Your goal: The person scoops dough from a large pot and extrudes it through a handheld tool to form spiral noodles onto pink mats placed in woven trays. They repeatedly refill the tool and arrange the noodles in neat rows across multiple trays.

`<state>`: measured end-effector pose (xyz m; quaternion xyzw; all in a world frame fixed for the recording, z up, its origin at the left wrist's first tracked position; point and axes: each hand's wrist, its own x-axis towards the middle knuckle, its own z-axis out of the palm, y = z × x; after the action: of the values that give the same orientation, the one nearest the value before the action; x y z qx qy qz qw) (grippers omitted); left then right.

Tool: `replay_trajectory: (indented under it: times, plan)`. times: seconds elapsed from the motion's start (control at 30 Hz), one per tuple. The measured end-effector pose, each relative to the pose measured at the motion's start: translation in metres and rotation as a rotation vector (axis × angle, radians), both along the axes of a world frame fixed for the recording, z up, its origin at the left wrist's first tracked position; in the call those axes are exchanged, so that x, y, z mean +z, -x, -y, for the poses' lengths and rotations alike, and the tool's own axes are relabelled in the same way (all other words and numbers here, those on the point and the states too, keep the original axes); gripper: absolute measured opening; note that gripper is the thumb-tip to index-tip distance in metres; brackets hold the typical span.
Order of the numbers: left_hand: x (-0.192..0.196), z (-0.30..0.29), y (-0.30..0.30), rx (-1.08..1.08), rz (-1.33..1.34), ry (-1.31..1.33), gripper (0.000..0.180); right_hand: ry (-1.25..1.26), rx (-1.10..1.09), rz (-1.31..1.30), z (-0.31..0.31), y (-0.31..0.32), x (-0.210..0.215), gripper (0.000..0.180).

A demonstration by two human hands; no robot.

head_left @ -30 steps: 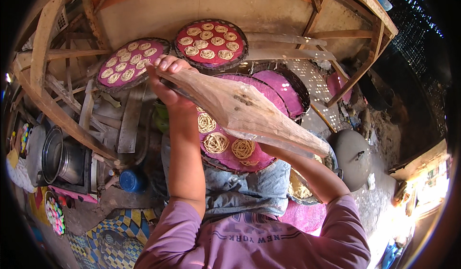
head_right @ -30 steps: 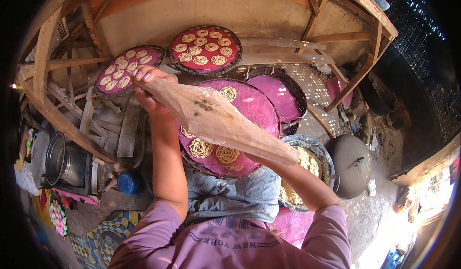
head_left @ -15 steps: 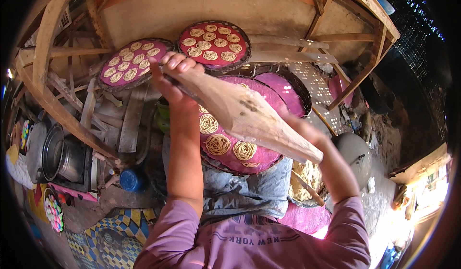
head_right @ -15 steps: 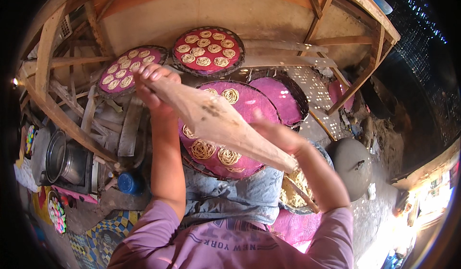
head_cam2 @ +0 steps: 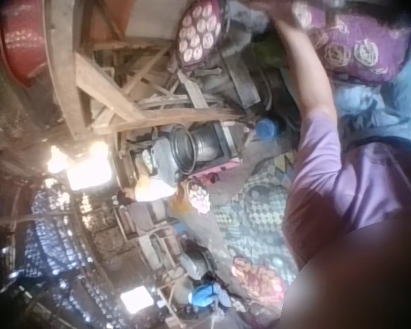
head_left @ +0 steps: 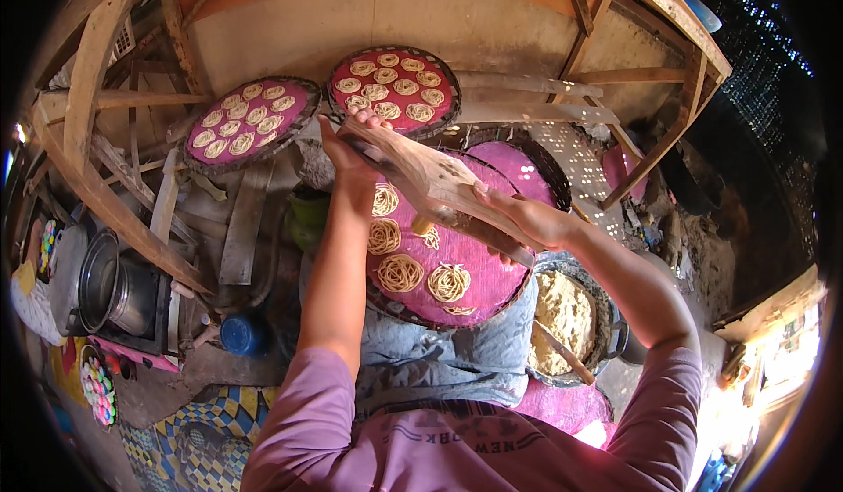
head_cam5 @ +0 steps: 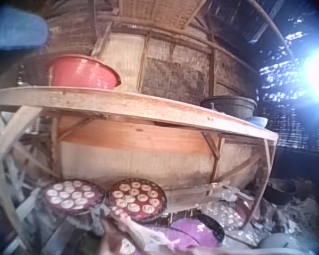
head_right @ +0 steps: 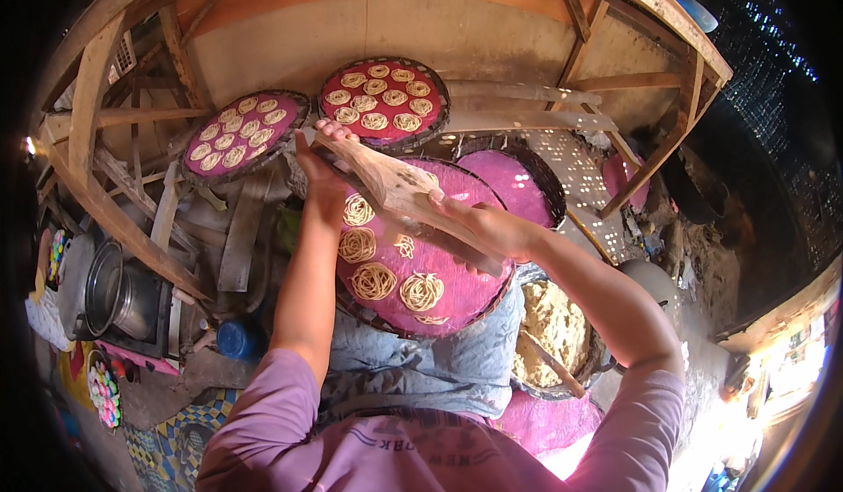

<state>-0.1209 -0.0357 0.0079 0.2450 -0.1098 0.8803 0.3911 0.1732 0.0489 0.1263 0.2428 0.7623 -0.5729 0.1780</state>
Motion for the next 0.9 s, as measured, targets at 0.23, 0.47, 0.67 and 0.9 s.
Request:
replay_trajectory:
  times: [0.23, 0.47, 0.67, 0.9]
  plan:
    - [0.028, -0.001, -0.014, -0.038, -0.103, -0.016, 0.053, -0.093, -0.027, -0.017, -0.004, -0.005, 0.027, 0.075]
    - [0.017, -0.001, -0.02, -0.064, -0.203, -0.048, 0.047, -0.142, -0.166, 0.072, 0.0, -0.02, 0.01, 0.078]
    - [-0.006, -0.024, -0.019, -0.204, 0.104, -0.105, 0.053, 0.34, -0.184, -0.207, -0.016, -0.03, -0.011, 0.096]
    - [-0.015, -0.014, -0.018, -0.151, 0.273, -0.106, 0.047, 0.943, -0.109, -0.314, -0.022, 0.008, -0.103, 0.088]
